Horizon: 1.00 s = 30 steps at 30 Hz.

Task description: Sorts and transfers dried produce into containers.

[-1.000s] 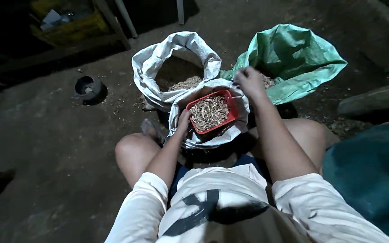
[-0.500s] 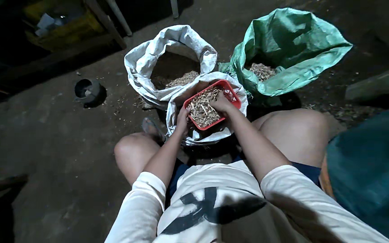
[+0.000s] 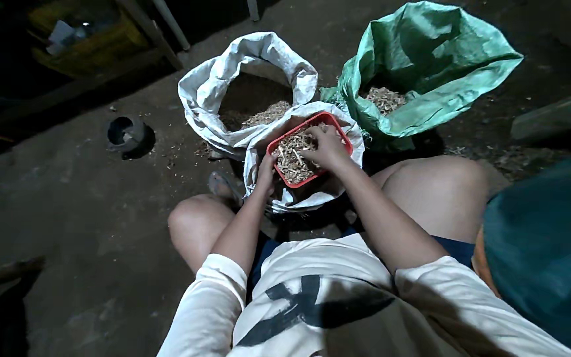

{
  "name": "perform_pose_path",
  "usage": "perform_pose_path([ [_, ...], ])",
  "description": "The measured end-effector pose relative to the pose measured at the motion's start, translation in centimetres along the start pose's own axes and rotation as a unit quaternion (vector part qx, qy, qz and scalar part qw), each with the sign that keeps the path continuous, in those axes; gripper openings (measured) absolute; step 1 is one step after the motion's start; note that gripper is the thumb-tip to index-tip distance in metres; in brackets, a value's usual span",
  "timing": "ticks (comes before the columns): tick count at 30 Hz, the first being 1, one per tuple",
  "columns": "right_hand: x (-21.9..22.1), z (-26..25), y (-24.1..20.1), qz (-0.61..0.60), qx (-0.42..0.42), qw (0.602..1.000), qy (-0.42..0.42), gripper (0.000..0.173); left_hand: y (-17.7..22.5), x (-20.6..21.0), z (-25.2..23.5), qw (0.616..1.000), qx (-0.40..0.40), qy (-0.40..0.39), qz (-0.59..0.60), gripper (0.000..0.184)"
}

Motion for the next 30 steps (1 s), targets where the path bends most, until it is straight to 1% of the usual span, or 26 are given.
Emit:
perform_pose_path([
  [2, 2.0, 0.3, -0.9, 0.044, -0.021, 0.999, 0.003, 0.062, 0.0, 0.1, -0.1, 1.000, 0.002, 0.008, 0.003, 0.046],
  [5, 5.0, -0.1, -2.1, 0.108, -0.013, 0.994, -0.017, 0.071, -0.1, 0.1, 0.0, 1.000, 0.013, 0.002, -0.005, 0.045],
  [7, 6.2, -0.5, -2.7, 0.126, -0.019, 0.992, -0.021, 0.074, -0.1, -0.1, 0.3, 1.000, 0.015, 0.005, -0.018, 0.045],
  [10, 6.9, -0.7, -3.0, 0.126, -0.034, 0.990, -0.054, 0.068, 0.2, -0.2, 0.8, 0.999, 0.012, 0.014, -0.038, 0.048],
  [13, 6.7, -1.2, -2.0, 0.133, -0.029, 0.989, -0.064, 0.064, -0.2, -0.3, 0.7, 0.999, 0.013, 0.010, -0.038, 0.048],
  [17, 5.8, -2.1, 0.1, 0.146, -0.033, 0.988, -0.032, 0.065, -0.7, -0.4, 0.3, 0.999, 0.008, -0.002, -0.031, 0.052],
  [21, 3.3, -2.7, 2.5, 0.091, -0.035, 0.995, 0.008, 0.065, -0.5, -0.6, 0.5, 0.999, 0.006, -0.008, -0.040, 0.054],
  [23, 1.3, -2.5, 3.3, 0.049, -0.034, 0.998, 0.018, 0.060, -0.3, -0.6, 0.5, 0.999, 0.002, -0.005, -0.042, 0.053],
  [25, -0.3, -1.7, 3.0, 0.016, -0.047, 0.999, 0.019, 0.055, -0.2, -0.7, 0.4, 0.999, 0.003, -0.005, -0.041, 0.052],
  [28, -1.1, -0.8, 2.0, 0.028, -0.066, 0.997, 0.010, 0.050, -0.2, -0.8, 0.6, 0.999, 0.005, -0.011, -0.044, 0.051],
  [30, -0.8, -1.2, 2.0, 0.040, -0.046, 0.998, 0.008, 0.054, -0.3, -0.7, 0.5, 0.999, 0.007, -0.015, -0.044, 0.050],
])
Point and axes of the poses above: each hand's wrist, its own z-axis away from the middle knuckle, its own x-axis out of the palm, y = z × x, the point moved 1 cm from there along -z, towards the middle knuckle, and after that the axes turned 14 degrees about -y, right-handed, at the moved point
